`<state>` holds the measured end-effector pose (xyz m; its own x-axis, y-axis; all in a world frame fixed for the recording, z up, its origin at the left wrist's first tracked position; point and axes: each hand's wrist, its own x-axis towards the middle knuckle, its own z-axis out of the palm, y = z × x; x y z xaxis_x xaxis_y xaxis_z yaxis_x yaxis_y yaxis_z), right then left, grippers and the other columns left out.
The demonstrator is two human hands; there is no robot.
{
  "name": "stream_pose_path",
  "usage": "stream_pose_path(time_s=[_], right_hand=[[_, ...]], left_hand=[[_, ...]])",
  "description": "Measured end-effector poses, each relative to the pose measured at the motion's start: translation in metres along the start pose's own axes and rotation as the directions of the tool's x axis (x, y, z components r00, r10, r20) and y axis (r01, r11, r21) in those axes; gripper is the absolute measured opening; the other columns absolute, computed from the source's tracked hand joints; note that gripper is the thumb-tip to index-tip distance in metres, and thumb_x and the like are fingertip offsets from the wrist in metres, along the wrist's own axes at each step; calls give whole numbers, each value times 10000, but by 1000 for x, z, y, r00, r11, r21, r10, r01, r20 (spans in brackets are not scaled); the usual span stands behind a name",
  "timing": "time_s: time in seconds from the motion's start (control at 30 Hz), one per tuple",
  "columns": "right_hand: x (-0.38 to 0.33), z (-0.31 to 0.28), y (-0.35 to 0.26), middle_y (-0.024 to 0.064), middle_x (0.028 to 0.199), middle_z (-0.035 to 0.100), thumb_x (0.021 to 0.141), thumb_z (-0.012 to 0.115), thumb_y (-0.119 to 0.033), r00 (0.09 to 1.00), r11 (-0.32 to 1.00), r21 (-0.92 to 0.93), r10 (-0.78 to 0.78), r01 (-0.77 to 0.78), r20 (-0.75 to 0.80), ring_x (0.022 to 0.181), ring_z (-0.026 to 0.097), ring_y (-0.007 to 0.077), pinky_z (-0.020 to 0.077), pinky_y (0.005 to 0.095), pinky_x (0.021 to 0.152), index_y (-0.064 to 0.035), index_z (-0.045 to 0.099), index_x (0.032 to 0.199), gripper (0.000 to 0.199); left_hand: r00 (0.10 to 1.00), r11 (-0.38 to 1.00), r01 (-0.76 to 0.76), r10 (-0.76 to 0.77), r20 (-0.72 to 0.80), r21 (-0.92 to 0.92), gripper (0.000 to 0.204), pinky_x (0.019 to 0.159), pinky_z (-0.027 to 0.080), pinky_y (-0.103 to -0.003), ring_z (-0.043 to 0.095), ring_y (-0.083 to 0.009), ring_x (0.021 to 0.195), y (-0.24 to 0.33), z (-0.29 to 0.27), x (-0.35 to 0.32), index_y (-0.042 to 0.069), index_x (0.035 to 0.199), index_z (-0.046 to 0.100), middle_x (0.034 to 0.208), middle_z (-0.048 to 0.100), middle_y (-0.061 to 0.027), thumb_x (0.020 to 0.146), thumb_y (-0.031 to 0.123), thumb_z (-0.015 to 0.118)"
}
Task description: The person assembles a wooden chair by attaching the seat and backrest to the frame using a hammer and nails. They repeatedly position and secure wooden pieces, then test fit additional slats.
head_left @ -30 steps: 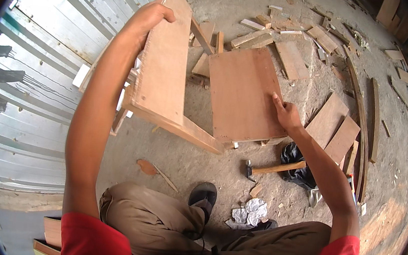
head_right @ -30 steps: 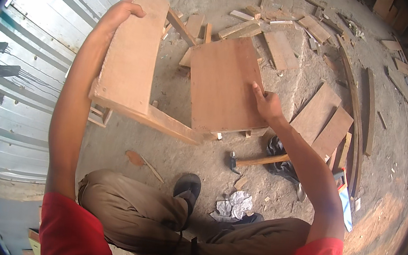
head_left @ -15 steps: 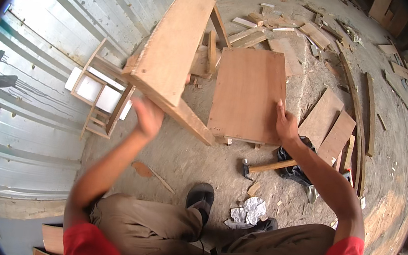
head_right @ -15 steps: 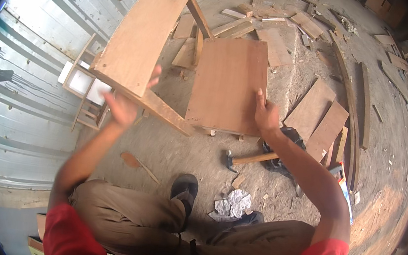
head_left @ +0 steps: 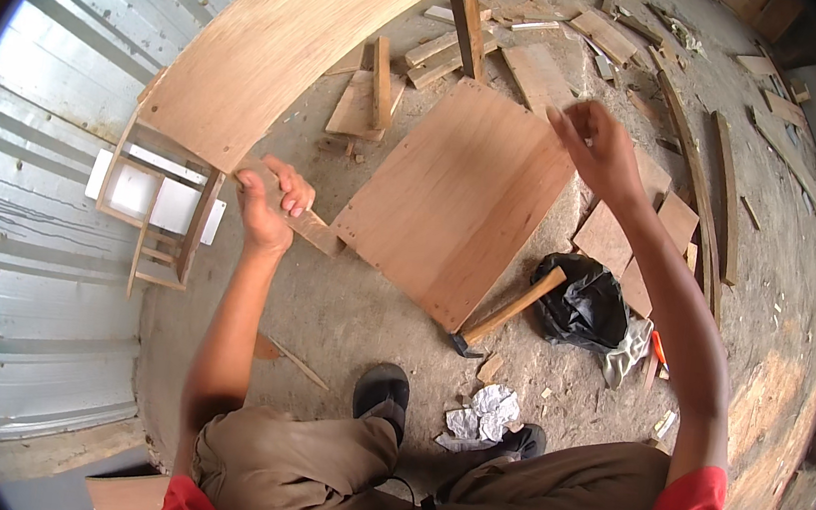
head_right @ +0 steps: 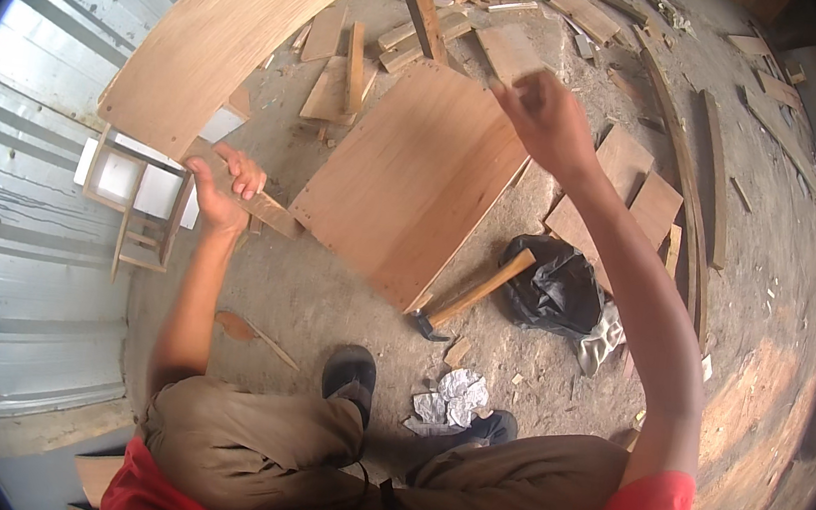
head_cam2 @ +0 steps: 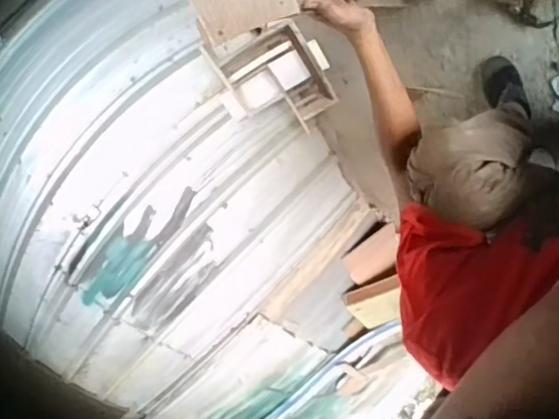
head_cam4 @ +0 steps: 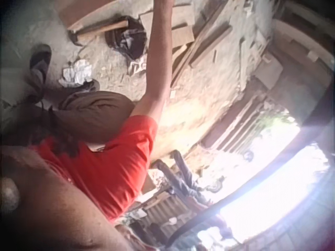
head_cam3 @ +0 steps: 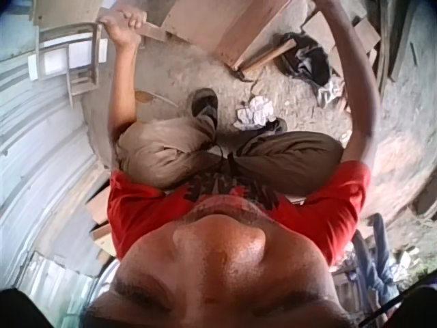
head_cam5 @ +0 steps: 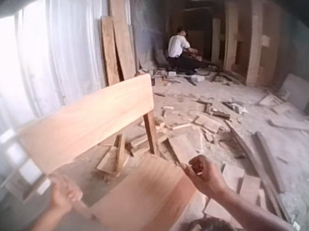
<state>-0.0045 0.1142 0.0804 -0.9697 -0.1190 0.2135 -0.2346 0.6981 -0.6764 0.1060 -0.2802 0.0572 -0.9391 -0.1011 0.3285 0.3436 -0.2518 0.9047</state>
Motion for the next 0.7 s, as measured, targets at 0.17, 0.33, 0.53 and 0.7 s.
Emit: stream_pose_path(time_s=[0.17,0.33,0.53,0.7], right_hand=[[65,46,20,244,1282,571,951,502,-590,997,971,239,12,7,-79,1210,551,349,454,413,985,49,465,1343,750],[96,90,40,189,1357,516,995,330,-624,999,801,597,29,-47,40,1299,453,275,309,378,1111,28,450,1384,769],[121,105,36,77,966,577,990,353,-631,992,819,564,50,-107,115,927,519,173,431,307,881,40,592,1130,726],[123,110,37,80,867,564,992,353,-626,998,870,492,13,-41,59,844,510,174,443,313,804,59,597,1033,728]], left_hand=[[983,998,47,-56,177,51,717,490,316,-268,327,-114,456,0,-15,39,107,717,420,531,327,20,832,814,400],[986,987,33,-6,-167,158,843,558,407,-309,430,-173,498,-18,-3,43,58,749,473,557,416,-29,816,872,264],[707,869,282,98,-700,407,878,711,454,-390,556,-231,695,-76,22,-2,6,809,500,709,535,-96,881,821,182],[598,881,327,87,-797,342,850,698,447,-357,540,-212,699,-91,22,0,-9,943,482,765,530,-97,906,789,190]])
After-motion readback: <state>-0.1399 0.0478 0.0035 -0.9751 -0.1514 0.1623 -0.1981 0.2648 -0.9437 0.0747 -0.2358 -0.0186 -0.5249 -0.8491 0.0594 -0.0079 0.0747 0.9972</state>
